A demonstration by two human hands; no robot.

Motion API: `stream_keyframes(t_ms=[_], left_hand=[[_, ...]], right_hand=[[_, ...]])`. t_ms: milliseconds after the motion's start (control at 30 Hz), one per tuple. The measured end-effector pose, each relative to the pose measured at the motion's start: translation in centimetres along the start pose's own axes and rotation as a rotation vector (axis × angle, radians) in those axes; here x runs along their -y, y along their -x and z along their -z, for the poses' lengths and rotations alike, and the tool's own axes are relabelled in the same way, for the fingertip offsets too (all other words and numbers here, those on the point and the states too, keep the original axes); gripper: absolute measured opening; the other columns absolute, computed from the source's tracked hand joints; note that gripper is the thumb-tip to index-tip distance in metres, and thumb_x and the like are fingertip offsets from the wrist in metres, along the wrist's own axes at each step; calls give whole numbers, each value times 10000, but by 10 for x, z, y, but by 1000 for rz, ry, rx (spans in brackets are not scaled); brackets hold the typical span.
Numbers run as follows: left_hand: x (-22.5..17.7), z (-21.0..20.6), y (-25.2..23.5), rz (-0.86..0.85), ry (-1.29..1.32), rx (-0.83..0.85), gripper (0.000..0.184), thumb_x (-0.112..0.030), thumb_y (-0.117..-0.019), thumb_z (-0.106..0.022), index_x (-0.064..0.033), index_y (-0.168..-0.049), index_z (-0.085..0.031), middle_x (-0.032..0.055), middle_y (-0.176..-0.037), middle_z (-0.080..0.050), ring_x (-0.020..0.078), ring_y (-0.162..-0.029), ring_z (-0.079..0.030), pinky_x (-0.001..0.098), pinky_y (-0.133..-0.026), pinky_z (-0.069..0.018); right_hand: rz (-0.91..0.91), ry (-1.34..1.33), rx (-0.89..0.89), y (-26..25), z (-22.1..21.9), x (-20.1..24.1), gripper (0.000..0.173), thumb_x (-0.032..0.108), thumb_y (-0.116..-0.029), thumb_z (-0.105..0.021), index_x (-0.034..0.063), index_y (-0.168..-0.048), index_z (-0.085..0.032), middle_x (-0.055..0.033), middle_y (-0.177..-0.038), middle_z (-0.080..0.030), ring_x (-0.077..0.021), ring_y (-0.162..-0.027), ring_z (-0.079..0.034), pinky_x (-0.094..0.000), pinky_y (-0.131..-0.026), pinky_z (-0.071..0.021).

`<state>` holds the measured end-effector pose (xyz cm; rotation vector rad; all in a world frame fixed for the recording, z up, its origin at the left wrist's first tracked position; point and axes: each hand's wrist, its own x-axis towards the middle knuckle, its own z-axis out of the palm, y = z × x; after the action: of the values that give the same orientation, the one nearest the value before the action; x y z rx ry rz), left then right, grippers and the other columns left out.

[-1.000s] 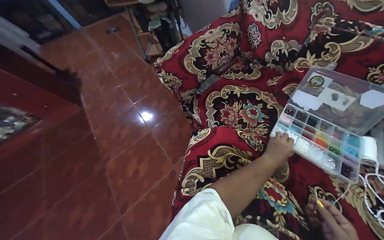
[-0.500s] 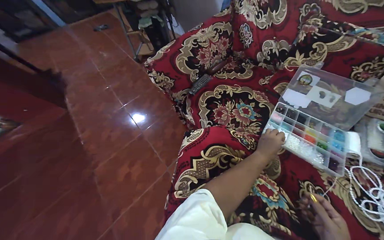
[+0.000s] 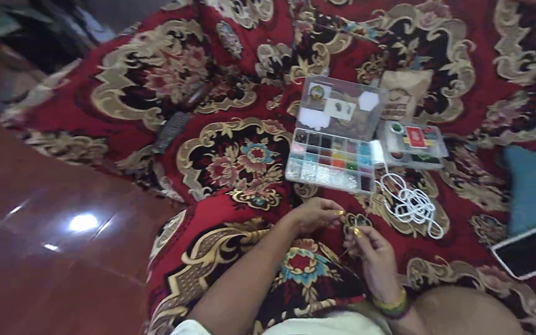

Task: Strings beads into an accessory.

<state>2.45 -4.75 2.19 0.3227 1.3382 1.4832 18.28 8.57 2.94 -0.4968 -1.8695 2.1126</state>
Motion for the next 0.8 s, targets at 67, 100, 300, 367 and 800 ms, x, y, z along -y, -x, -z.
stream_keyframes(t_ms=[67,100,300,367,800], left_hand=[[1,3,0,24,-42,32,107,-72,-1036,-540,-57,-1068,-641,-64,-858,-678,25,-737,-645,222,-734,-560],[3,6,0,30,-55,46,105,-67,-1032,-542,-57,-1055,-644,-63,-853,-676,28,-738,-646,225,-735,-560],[13,18,-3,-16,12,164,146,-35,-994,-551,-128,-968,-660,-94,-839,-697,9,-745,-655,211,-738,-563],[15,20,-4,-24,14,182,152,-25,-984,-555,-123,-973,-670,-92,-839,-701,6,-738,-653,205,-731,-560],[11,18,-1,19,6,206,157,-34,-1017,-536,-98,-982,-675,-56,-873,-741,43,-776,-707,235,-753,-591]], right_hand=[[-37,16,28,1,-3,1,158,42,-980,-562,-5,-1038,-701,-10,-820,-741,-85,-681,-713,-248,-632,-622],[-61,26,42,1,-5,2,155,34,-975,-569,-14,-1040,-702,-9,-806,-735,-80,-667,-706,-243,-627,-619],[-144,37,80,2,-11,2,156,41,-983,-563,-18,-1002,-706,-10,-740,-714,-72,-601,-678,-232,-578,-600],[-153,41,83,2,-10,2,159,48,-986,-554,-14,-994,-700,-8,-719,-705,-75,-584,-671,-233,-558,-594],[-131,75,93,2,-11,-1,133,33,-969,-549,15,-916,-670,-10,-705,-710,-74,-565,-672,-224,-541,-589]])
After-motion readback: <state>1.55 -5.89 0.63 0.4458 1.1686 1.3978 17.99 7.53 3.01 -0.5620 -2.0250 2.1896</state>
